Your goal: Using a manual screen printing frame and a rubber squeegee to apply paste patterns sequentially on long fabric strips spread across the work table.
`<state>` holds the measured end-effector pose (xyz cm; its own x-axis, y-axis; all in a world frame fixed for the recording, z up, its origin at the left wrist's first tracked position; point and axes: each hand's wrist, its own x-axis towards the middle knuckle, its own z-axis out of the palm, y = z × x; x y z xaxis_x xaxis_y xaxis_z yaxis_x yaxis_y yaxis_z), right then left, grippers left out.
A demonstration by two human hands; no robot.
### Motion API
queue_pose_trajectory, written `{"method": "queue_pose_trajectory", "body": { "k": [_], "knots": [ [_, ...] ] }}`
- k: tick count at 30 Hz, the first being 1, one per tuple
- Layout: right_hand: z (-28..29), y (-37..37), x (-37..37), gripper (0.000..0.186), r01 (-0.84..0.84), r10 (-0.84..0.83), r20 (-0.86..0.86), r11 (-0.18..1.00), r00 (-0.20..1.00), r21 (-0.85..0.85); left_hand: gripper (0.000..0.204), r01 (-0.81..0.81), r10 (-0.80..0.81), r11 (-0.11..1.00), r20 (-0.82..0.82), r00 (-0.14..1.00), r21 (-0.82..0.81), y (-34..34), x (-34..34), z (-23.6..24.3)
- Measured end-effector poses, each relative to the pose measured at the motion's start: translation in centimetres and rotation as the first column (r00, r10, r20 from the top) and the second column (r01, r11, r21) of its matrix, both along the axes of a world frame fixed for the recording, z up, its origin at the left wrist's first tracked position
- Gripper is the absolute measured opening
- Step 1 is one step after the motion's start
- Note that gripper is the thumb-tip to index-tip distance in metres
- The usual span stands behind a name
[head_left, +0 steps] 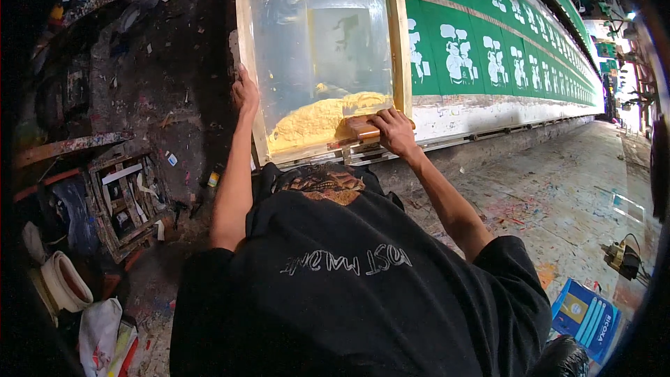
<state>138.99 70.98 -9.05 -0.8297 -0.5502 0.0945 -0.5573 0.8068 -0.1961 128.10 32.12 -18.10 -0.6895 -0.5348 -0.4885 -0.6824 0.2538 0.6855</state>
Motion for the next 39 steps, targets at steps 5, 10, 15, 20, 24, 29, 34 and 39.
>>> {"method": "queue_pose_trajectory", "body": {
  "k": [5, 10, 15, 20, 24, 29, 34, 39],
  "knots": [
    [0.7, -0.9, -2.0, 0.037, 0.053, -0.056, -0.06, 0.998, 0.997, -0.044, 0.093, -0.01, 0.011, 1.0, -0.07, 0.998, 0.02, 0.3, 0.1, 0.3],
    [-0.7, -3.6, -1.7, 0.036, 0.175, -0.176, -0.08, 0.984, 0.981, -0.024, 0.09, -0.016, 0.014, 1.0, -0.064, 0.998, -0.021, -0.1, 0.0, -0.8],
    [-0.6, -4.9, 0.2, 0.03, 0.008, -0.008, -0.012, 1.0, 1.0, -0.015, 0.09, 0.016, -0.016, 0.999, 0.001, 1.0, 0.041, -0.2, 0.1, 0.0],
    [0.1, -2.8, -1.9, 0.032, 0.123, -0.125, -0.057, 0.992, 0.99, -0.038, 0.095, -0.058, 0.057, 0.998, -0.045, 0.997, -0.016, 0.4, 0.0, -0.3],
    [-0.3, -2.4, -3.3, 0.029, 0.176, -0.181, -0.123, 0.983, 0.976, -0.051, 0.1, -0.03, 0.031, 0.999, -0.091, 0.995, 0.012, 0.3, -0.1, -0.7],
    [-1.5, -8.0, -0.5, 0.034, 0.153, -0.155, -0.03, 0.987, 0.987, -0.053, 0.093, -0.012, 0.012, 1.0, -0.043, 0.999, -0.001, -0.2, -0.1, -1.5],
    [-1.4, -10.6, 0.5, 0.039, 0.054, -0.054, -0.004, 0.998, 0.999, -0.041, 0.099, 0.011, -0.011, 1.0, -0.049, 0.999, 0.004, -0.1, 0.1, 0.3],
    [-1.0, -7.4, -1.1, 0.036, 0.15, -0.153, -0.066, 0.987, 0.986, -0.048, 0.089, -0.045, 0.042, 0.999, -0.156, 0.987, -0.012, 0.0, 0.3, -0.6]
  ]
}}
